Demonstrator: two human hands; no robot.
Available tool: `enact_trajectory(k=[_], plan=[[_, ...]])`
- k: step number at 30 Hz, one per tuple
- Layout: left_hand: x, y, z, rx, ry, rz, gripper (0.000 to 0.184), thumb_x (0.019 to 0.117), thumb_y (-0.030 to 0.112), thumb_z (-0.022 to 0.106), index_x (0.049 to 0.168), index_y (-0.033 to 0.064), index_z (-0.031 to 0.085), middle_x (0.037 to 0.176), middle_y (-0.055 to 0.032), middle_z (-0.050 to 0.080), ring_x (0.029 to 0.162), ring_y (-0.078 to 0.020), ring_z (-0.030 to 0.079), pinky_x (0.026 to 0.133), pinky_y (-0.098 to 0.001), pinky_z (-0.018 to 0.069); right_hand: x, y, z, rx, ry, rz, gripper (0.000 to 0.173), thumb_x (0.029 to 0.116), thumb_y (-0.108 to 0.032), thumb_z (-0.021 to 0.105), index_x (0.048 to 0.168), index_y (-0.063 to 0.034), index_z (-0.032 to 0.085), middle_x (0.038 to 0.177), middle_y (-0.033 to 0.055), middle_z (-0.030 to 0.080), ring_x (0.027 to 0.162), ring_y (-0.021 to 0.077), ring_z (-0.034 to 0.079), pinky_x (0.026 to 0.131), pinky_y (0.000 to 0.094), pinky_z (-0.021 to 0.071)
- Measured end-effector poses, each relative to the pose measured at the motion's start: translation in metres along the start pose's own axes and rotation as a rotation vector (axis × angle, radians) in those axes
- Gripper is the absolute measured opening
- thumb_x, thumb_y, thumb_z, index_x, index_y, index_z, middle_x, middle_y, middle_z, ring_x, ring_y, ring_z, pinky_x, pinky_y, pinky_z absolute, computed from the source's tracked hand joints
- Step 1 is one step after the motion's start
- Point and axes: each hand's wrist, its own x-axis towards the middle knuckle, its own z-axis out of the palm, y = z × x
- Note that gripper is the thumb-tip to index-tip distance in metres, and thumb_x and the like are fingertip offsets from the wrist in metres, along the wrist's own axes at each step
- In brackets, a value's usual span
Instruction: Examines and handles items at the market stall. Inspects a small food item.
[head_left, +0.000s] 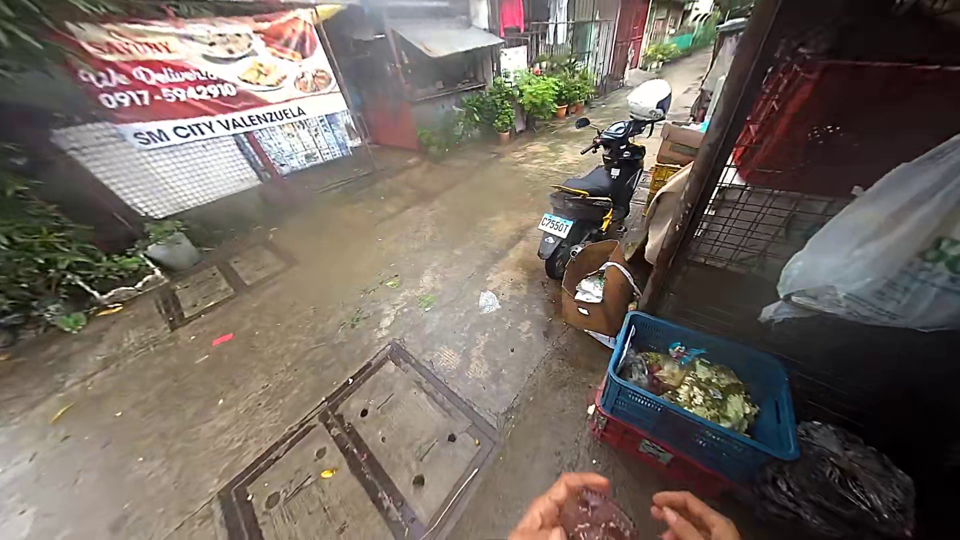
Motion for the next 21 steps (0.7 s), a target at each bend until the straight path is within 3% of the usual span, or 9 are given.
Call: enact_trajectory(k=[6, 10, 13, 16, 18, 21], plan=[[0.001, 0.011, -0.018, -0.09, -0.076, 0.08, 0.054, 0.0889, 0.042, 0.07, 0.137, 0.0191, 0.059, 0.128, -0.0012, 0.067, 0.116, -0.0115, 0.064, 0.1, -0.0312, 0.0506, -0.027, -0.047, 0.051, 0.092, -0.094, -0.208, 0.023, 0.0955, 0.0, 0.05, 0.114, 0.0068, 0.062, 0.097, 0.0002, 0.072, 0.083, 0.0033, 0.069, 0.08, 0.0268, 0.0594], [0.003, 0.009, -0.022, -0.183, -0.145, -0.002, 0.053, 0.0895, 0.036, 0.071, 0.137, 0.0168, 0.06, 0.129, -0.0021, 0.067, 0.116, -0.0118, 0.064, 0.101, -0.031, 0.0505, -0.038, -0.064, 0.065, 0.23, -0.13, -0.333, 0.024, 0.095, 0.006, 0.053, 0.109, -0.0063, 0.068, 0.097, -0.0098, 0.076, 0.09, -0.0003, 0.071, 0.086, 0.0249, 0.0598], [0.012, 0.008, -0.028, -0.144, -0.192, -0.025, 0.053, 0.0899, 0.027, 0.071, 0.139, 0.0123, 0.057, 0.131, -0.0048, 0.066, 0.116, -0.0126, 0.064, 0.101, -0.0322, 0.0509, -0.041, -0.071, 0.065, 0.337, -0.094, -0.345, 0.033, 0.1006, 0.001, 0.043, 0.109, -0.013, 0.072, 0.099, -0.008, 0.077, 0.091, 0.0017, 0.071, 0.085, 0.0252, 0.0599], [0.019, 0.014, -0.028, -0.039, -0.202, 0.02, 0.055, 0.09, 0.027, 0.074, 0.14, 0.0115, 0.057, 0.135, -0.0036, 0.064, 0.118, -0.0118, 0.063, 0.102, -0.0318, 0.0513, -0.043, -0.072, 0.059, 0.451, -0.111, -0.329, 0.031, 0.1085, -0.028, 0.045, 0.113, -0.0215, 0.075, 0.104, -0.0053, 0.077, 0.093, 0.0042, 0.072, 0.084, 0.0255, 0.0603], [0.024, 0.019, -0.027, -0.01, -0.193, 0.045, 0.057, 0.0896, 0.024, 0.076, 0.141, 0.0106, 0.056, 0.136, -0.0046, 0.063, 0.118, -0.0125, 0.064, 0.101, -0.032, 0.0526, -0.038, -0.065, 0.054, 0.513, -0.155, -0.357, 0.036, 0.1058, -0.043, 0.049, 0.119, -0.0206, 0.074, 0.108, -0.0015, 0.076, 0.095, 0.0072, 0.073, 0.084, 0.0269, 0.0614], [0.028, 0.021, -0.03, 0.0, -0.191, 0.035, 0.059, 0.0895, 0.022, 0.075, 0.143, 0.0089, 0.054, 0.138, -0.0065, 0.061, 0.12, -0.0139, 0.063, 0.102, -0.033, 0.0525, -0.036, -0.061, 0.051, 0.557, -0.169, -0.365, 0.038, 0.1055, -0.044, 0.05, 0.121, -0.0175, 0.073, 0.108, 0.0011, 0.076, 0.093, 0.008, 0.073, 0.082, 0.0264, 0.0617]])
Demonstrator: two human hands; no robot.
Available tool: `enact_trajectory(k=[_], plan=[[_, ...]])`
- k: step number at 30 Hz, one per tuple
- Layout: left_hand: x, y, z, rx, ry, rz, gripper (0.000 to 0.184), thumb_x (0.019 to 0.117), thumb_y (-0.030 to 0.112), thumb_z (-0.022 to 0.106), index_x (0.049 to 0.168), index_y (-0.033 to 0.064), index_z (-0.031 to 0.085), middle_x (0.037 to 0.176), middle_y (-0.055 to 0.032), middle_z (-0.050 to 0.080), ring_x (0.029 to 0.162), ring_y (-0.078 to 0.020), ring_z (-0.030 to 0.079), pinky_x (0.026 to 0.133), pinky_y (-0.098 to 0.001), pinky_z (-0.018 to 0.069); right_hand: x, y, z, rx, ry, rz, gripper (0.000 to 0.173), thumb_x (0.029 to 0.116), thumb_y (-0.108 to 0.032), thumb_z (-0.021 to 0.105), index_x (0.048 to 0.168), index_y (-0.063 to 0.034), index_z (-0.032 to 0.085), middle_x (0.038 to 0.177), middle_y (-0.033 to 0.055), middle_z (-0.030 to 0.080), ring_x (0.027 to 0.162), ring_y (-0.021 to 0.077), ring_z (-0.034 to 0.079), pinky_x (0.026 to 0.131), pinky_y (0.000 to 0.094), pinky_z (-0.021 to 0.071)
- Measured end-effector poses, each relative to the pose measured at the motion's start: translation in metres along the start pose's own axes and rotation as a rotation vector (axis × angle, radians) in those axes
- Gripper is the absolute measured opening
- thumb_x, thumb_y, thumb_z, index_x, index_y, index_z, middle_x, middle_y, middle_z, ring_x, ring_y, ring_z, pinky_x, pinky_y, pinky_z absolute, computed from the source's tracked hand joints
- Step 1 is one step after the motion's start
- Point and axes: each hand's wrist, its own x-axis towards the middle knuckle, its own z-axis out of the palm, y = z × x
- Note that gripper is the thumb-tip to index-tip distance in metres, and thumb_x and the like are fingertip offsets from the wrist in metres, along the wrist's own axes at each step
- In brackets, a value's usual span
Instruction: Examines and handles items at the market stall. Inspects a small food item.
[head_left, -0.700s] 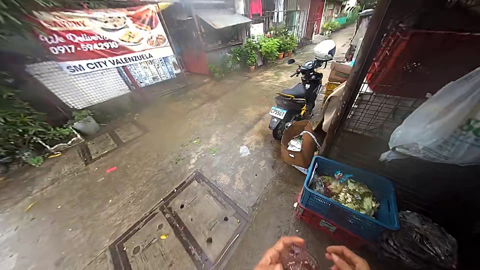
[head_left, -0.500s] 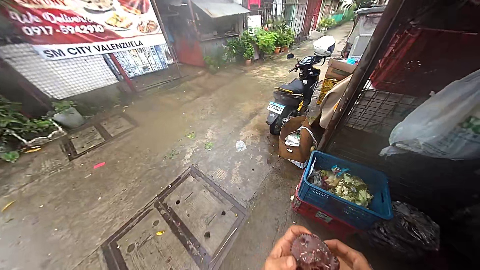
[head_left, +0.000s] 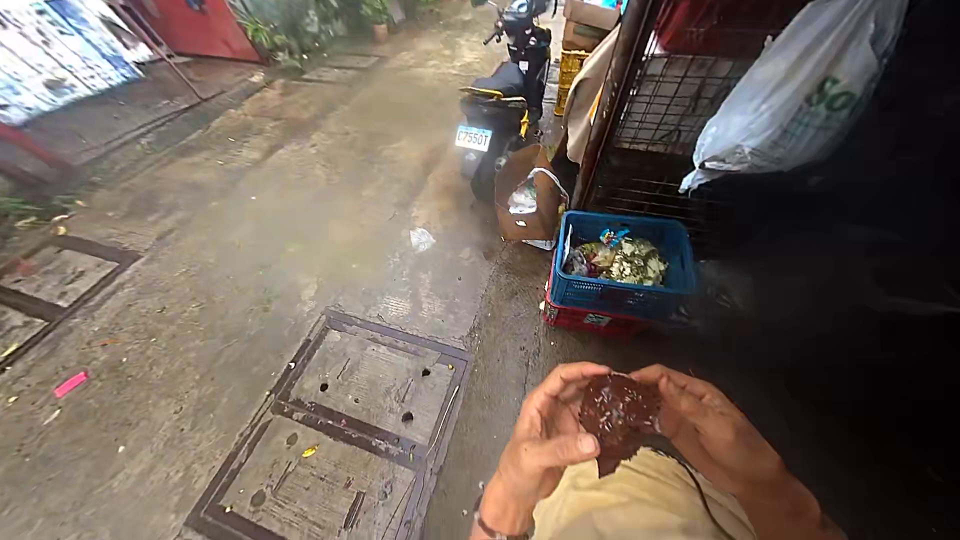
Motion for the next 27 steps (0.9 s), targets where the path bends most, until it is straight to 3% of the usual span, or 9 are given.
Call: enact_trajectory(k=[4, 7, 14, 20, 23, 27], plan=[[-0.001, -0.005, -0.003, -0.027, 0.034, -0.043, 0.058, 0.0906, 0.021, 0.074, 0.143, 0.0086, 0.053, 0.139, -0.008, 0.061, 0.124, -0.0158, 0.061, 0.106, -0.0346, 0.0506, 0.001, 0.001, -0.002, 0.031, 0.023, 0.047, 0.036, 0.1057, -0.042, 0.051, 0.118, -0.0165, 0.073, 0.104, -0.0003, 0.076, 0.087, 0.0053, 0.072, 0.078, 0.0234, 0.0607], [0.0, -0.008, -0.006, -0.043, 0.085, -0.058, 0.058, 0.091, 0.019, 0.073, 0.144, 0.0078, 0.053, 0.139, -0.0095, 0.061, 0.124, -0.0172, 0.061, 0.106, -0.0363, 0.0502, 0.005, 0.005, -0.005, 0.11, 0.008, 0.069, 0.037, 0.1055, -0.041, 0.052, 0.119, -0.0141, 0.072, 0.105, 0.0036, 0.075, 0.085, 0.0087, 0.073, 0.077, 0.0266, 0.0618], [0.012, -0.012, -0.015, -0.034, 0.135, -0.075, 0.055, 0.0926, 0.025, 0.074, 0.141, 0.0085, 0.056, 0.132, -0.0099, 0.065, 0.116, -0.0168, 0.066, 0.099, -0.0363, 0.0546, 0.016, 0.004, -0.018, 0.268, -0.093, 0.052, 0.033, 0.1056, -0.036, 0.053, 0.123, -0.0145, 0.072, 0.111, 0.008, 0.075, 0.089, 0.0135, 0.074, 0.075, 0.0299, 0.0627], [0.021, -0.023, -0.02, -0.095, 0.173, -0.083, 0.054, 0.0919, 0.026, 0.075, 0.139, 0.0094, 0.057, 0.131, -0.0101, 0.067, 0.114, -0.0173, 0.067, 0.097, -0.0362, 0.0557, 0.016, 0.001, -0.024, 0.323, -0.096, 0.068, 0.026, 0.1004, -0.027, 0.064, 0.122, -0.0135, 0.071, 0.11, 0.0103, 0.074, 0.086, 0.0152, 0.074, 0.073, 0.0303, 0.0623], [0.031, -0.031, -0.021, -0.152, 0.163, -0.151, 0.052, 0.0919, 0.027, 0.075, 0.139, 0.0112, 0.057, 0.127, -0.0094, 0.068, 0.11, -0.0172, 0.069, 0.093, -0.0356, 0.058, 0.01, 0.004, -0.029, 0.341, -0.031, 0.076, 0.024, 0.0967, -0.024, 0.069, 0.119, -0.015, 0.071, 0.109, 0.009, 0.074, 0.086, 0.0147, 0.073, 0.073, 0.0302, 0.0622], [0.047, -0.055, -0.022, -0.228, 0.151, -0.269, 0.05, 0.0894, 0.023, 0.078, 0.135, 0.0127, 0.059, 0.125, -0.0081, 0.069, 0.108, -0.0165, 0.071, 0.091, -0.0348, 0.0596, -0.014, 0.01, -0.036, 0.394, 0.186, 0.065, 0.021, 0.0906, -0.013, 0.074, 0.111, -0.0169, 0.072, 0.105, 0.0086, 0.075, 0.082, 0.0143, 0.074, 0.07, 0.0301, 0.0628]])
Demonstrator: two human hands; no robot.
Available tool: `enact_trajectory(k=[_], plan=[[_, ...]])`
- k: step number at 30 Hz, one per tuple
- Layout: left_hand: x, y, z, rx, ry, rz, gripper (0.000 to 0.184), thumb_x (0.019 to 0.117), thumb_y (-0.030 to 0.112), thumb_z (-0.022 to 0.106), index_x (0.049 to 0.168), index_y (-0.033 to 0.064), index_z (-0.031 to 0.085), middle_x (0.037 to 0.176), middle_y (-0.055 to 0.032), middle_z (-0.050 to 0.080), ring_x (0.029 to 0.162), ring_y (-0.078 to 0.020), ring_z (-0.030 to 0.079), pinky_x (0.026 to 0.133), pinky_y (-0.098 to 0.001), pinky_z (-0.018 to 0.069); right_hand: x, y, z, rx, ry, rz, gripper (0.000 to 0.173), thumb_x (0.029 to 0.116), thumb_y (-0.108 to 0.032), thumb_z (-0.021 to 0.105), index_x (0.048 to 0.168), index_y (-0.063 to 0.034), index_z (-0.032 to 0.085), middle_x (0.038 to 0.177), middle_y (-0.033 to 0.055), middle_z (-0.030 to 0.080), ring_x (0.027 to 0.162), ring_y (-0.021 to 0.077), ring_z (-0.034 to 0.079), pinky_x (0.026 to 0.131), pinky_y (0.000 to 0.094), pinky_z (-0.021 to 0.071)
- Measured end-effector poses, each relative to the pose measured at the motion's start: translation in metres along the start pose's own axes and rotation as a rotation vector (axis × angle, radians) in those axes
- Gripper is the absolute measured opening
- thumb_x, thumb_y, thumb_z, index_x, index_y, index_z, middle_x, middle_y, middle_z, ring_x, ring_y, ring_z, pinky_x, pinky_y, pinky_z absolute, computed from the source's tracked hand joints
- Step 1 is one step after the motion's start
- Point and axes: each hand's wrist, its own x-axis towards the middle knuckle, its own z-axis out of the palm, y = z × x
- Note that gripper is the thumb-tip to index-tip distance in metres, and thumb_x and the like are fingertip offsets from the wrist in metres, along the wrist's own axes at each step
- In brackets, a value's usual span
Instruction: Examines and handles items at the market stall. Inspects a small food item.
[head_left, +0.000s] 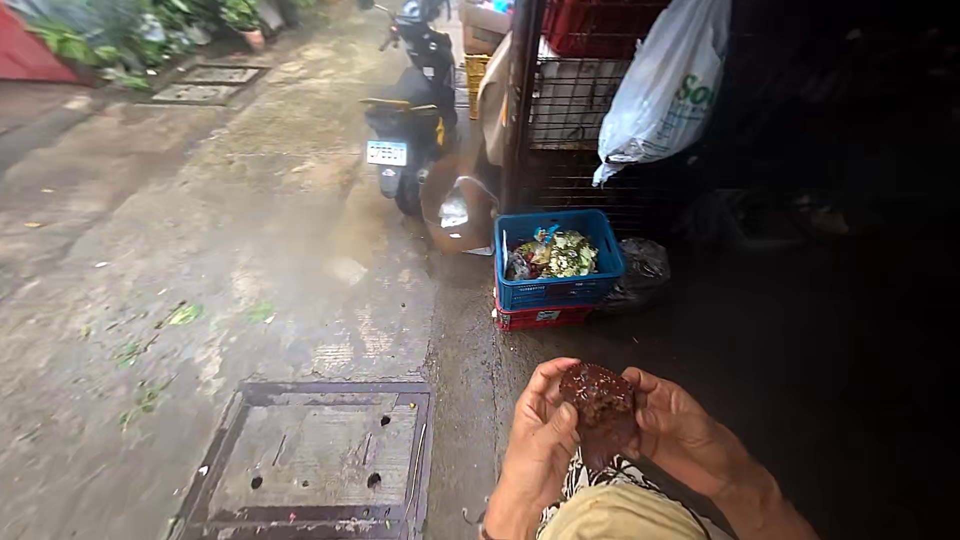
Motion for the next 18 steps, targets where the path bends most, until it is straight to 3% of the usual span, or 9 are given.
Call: enact_trajectory(k=[3, 6, 11, 14, 18], plan=[[0.017, -0.023, 0.002, -0.01, -0.032, -0.103, 0.049, 0.0868, 0.021, 0.08, 0.132, 0.0138, 0.062, 0.124, -0.0059, 0.07, 0.105, -0.0144, 0.071, 0.087, -0.0323, 0.0604, -0.021, 0.002, -0.022, 0.09, 0.071, -0.068, 0.023, 0.0907, -0.01, 0.073, 0.113, -0.0153, 0.073, 0.106, 0.009, 0.075, 0.084, 0.0145, 0.074, 0.072, 0.0303, 0.0625], [0.038, -0.046, 0.011, -0.055, -0.108, -0.198, 0.053, 0.0873, 0.023, 0.08, 0.136, 0.0129, 0.061, 0.129, -0.0073, 0.068, 0.11, -0.0163, 0.07, 0.09, -0.0342, 0.06, -0.039, -0.004, -0.044, 0.205, 0.095, -0.152, 0.023, 0.0928, -0.011, 0.071, 0.116, -0.0142, 0.073, 0.11, 0.0095, 0.074, 0.089, 0.0158, 0.074, 0.077, 0.0321, 0.0625], [0.089, -0.084, 0.039, -0.086, -0.271, -0.342, 0.054, 0.0901, 0.017, 0.076, 0.14, 0.013, 0.057, 0.134, -0.007, 0.066, 0.113, -0.0154, 0.069, 0.093, -0.0326, 0.0589, -0.064, -0.032, -0.079, 0.321, 0.047, -0.342, 0.031, 0.0969, -0.011, 0.065, 0.127, -0.0128, 0.071, 0.121, 0.009, 0.073, 0.103, 0.0168, 0.073, 0.086, 0.0325, 0.0618], [0.127, -0.112, 0.067, -0.023, -0.359, -0.402, 0.056, 0.088, 0.01, 0.077, 0.14, 0.0138, 0.057, 0.132, -0.0053, 0.067, 0.109, -0.0117, 0.07, 0.09, -0.0293, 0.0592, -0.081, -0.062, -0.102, 0.325, 0.054, -0.445, 0.029, 0.097, -0.011, 0.065, 0.126, -0.0127, 0.071, 0.119, 0.0091, 0.073, 0.102, 0.0172, 0.073, 0.084, 0.0324, 0.0622], [0.18, -0.158, 0.105, 0.106, -0.487, -0.448, 0.057, 0.0869, 0.015, 0.08, 0.14, 0.0148, 0.058, 0.129, -0.0051, 0.068, 0.105, -0.0114, 0.07, 0.088, -0.0293, 0.0595, -0.111, -0.108, -0.138, 0.253, 0.145, -0.548, 0.025, 0.0961, -0.012, 0.067, 0.12, -0.0153, 0.072, 0.113, 0.0067, 0.074, 0.095, 0.0156, 0.074, 0.08, 0.0329, 0.0631]])
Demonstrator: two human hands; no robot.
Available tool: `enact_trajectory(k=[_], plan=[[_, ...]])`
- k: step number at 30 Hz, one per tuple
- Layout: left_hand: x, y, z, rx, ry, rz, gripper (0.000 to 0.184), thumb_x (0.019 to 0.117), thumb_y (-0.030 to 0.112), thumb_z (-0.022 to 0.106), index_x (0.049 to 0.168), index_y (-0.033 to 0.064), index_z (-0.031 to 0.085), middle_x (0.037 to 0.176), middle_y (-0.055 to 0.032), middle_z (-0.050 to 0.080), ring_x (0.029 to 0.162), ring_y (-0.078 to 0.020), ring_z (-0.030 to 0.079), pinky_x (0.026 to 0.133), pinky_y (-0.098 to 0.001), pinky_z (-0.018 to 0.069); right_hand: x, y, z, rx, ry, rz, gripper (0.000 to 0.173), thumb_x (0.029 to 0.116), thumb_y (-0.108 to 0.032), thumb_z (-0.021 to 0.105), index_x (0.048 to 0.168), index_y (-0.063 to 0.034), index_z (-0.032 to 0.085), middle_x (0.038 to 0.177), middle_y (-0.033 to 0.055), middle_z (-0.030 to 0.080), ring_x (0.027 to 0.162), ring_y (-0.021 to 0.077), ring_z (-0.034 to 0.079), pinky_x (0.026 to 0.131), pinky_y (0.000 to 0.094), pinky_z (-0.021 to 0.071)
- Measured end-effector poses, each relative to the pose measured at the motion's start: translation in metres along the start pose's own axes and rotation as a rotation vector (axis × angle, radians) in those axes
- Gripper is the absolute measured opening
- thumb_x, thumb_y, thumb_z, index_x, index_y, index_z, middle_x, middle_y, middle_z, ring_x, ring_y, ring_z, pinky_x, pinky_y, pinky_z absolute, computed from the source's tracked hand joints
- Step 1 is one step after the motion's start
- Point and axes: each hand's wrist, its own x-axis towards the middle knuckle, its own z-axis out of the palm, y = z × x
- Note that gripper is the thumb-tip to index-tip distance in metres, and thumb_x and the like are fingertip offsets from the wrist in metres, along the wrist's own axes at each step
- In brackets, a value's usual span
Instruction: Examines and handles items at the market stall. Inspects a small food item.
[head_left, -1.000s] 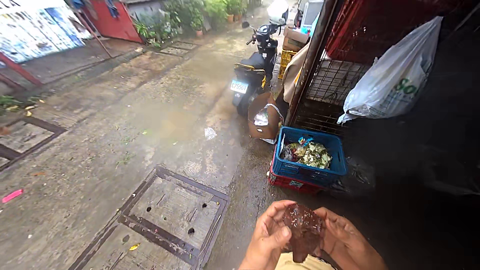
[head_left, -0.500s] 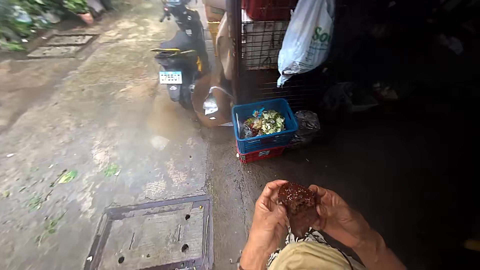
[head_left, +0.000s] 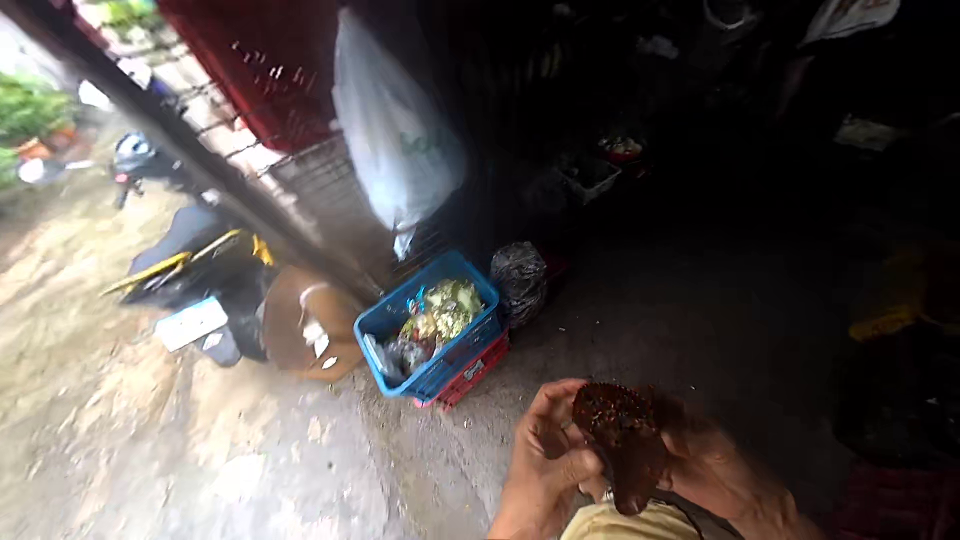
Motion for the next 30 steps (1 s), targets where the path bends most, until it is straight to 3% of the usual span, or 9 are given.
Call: enact_trajectory(k=[5, 11, 16, 24, 30], plan=[[0.093, -0.022, 0.012, 0.236, -0.084, -0.096, 0.049, 0.086, 0.025, 0.08, 0.133, 0.024, 0.066, 0.126, 0.0017, 0.071, 0.111, -0.0098, 0.069, 0.096, -0.0304, 0.0574, 0.001, -0.059, -0.036, -0.13, 0.099, -0.183, 0.02, 0.0946, -0.01, 0.066, 0.109, -0.0204, 0.073, 0.098, 0.0003, 0.073, 0.083, 0.0094, 0.07, 0.071, 0.0269, 0.0599], [0.189, -0.069, 0.004, 0.125, -0.265, -0.24, 0.046, 0.0872, 0.023, 0.08, 0.132, 0.0182, 0.069, 0.126, -0.0006, 0.072, 0.113, -0.0106, 0.068, 0.098, -0.0314, 0.0561, -0.006, -0.113, -0.078, -0.077, 0.251, -0.286, 0.019, 0.0929, -0.003, 0.065, 0.103, -0.0167, 0.073, 0.094, 0.0027, 0.072, 0.084, 0.0134, 0.07, 0.079, 0.033, 0.0605], [0.258, -0.099, -0.003, 0.081, -0.294, -0.37, 0.045, 0.0847, 0.025, 0.082, 0.127, 0.0165, 0.071, 0.121, -0.0021, 0.074, 0.109, -0.0112, 0.07, 0.097, -0.032, 0.057, 0.009, -0.145, -0.097, -0.103, 0.516, -0.438, 0.013, 0.0905, -0.009, 0.07, 0.093, -0.0194, 0.076, 0.088, 0.0023, 0.074, 0.077, 0.011, 0.071, 0.071, 0.0301, 0.0614], [0.386, -0.114, -0.057, -0.009, -0.391, -0.436, 0.048, 0.0837, 0.026, 0.082, 0.128, 0.013, 0.069, 0.12, -0.0041, 0.073, 0.106, -0.0119, 0.07, 0.095, -0.0317, 0.057, 0.1, -0.203, -0.148, -0.181, 0.712, -0.544, 0.02, 0.0869, -0.004, 0.067, 0.087, -0.0204, 0.078, 0.08, 0.0006, 0.075, 0.068, 0.0095, 0.071, 0.064, 0.0292, 0.0619], [0.488, -0.103, -0.093, -0.148, -0.436, -0.384, 0.046, 0.0843, 0.02, 0.081, 0.128, 0.0145, 0.067, 0.12, -0.0042, 0.072, 0.105, -0.0119, 0.069, 0.092, -0.0307, 0.0573, 0.184, -0.265, -0.178, -0.238, 0.593, -0.48, 0.011, 0.092, -0.016, 0.072, 0.099, -0.0204, 0.079, 0.088, 0.0006, 0.077, 0.073, 0.0088, 0.073, 0.067, 0.0279, 0.0629]])
